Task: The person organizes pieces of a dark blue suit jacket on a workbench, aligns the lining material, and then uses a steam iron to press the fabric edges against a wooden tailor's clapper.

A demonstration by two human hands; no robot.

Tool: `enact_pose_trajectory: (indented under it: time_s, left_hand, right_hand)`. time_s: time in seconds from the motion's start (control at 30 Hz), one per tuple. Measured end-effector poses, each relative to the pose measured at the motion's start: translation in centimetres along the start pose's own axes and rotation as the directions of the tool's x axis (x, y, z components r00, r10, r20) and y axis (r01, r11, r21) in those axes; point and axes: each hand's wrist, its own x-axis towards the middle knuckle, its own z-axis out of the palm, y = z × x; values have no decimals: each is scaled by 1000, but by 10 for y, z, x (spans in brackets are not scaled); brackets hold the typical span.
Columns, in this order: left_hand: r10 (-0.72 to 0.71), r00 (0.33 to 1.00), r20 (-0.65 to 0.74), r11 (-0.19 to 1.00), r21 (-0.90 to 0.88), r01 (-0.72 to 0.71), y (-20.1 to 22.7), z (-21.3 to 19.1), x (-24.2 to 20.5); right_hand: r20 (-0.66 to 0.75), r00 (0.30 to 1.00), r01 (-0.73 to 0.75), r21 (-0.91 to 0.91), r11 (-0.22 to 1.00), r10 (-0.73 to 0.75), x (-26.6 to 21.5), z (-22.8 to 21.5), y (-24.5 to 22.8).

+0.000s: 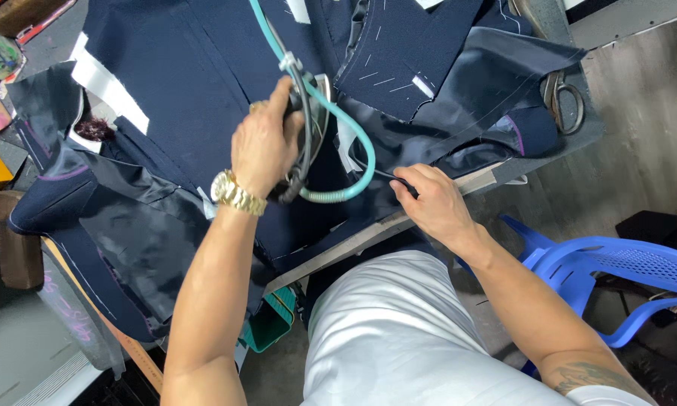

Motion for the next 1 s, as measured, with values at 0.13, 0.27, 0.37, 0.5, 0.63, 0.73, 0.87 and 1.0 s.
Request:
enact_pose_trajectory:
  time_s: [0.13, 0.27, 0.37, 0.5, 0.63, 0.73, 0.87, 1.0]
  left_hand:
    - [-26, 1000, 12, 998, -55, 27, -28, 15, 33]
    - [33, 999, 38, 996, -82, -30, -34, 12, 32]
    - [91, 990, 104, 994, -70, -83, -27, 12, 15]
    - [122, 976, 180, 992, -48, -115, -20, 15, -17]
    - [113, 962, 249, 994, -35, -108, -17, 17, -43]
    - [149, 947, 284, 989, -67, -135, -13, 15, -56]
    - [171, 907, 385, 985, -97, -144, -5, 13, -65]
    - [266, 859, 437, 962, -184, -204, 24, -16, -72]
  right_hand:
    - [22, 999, 44, -32, 998, -44, 3, -8, -11]
    - [25, 1000, 17, -31, 999, -16, 3, -10, -12]
    - [-30, 1000, -2, -50, 999, 0, 0, -2, -4]
    - [-161, 987, -40, -79, 996, 26, -1, -1, -1]
    - [-169, 984, -64, -36, 997, 57, -1, -3, -9]
    - [-164, 983, -92, -22, 995, 87, -1, -1, -15]
    - [-157, 982, -116, -52, 992, 106, -1, 2, -12]
    - [-112, 986, -130, -62, 990, 123, -2, 2, -18]
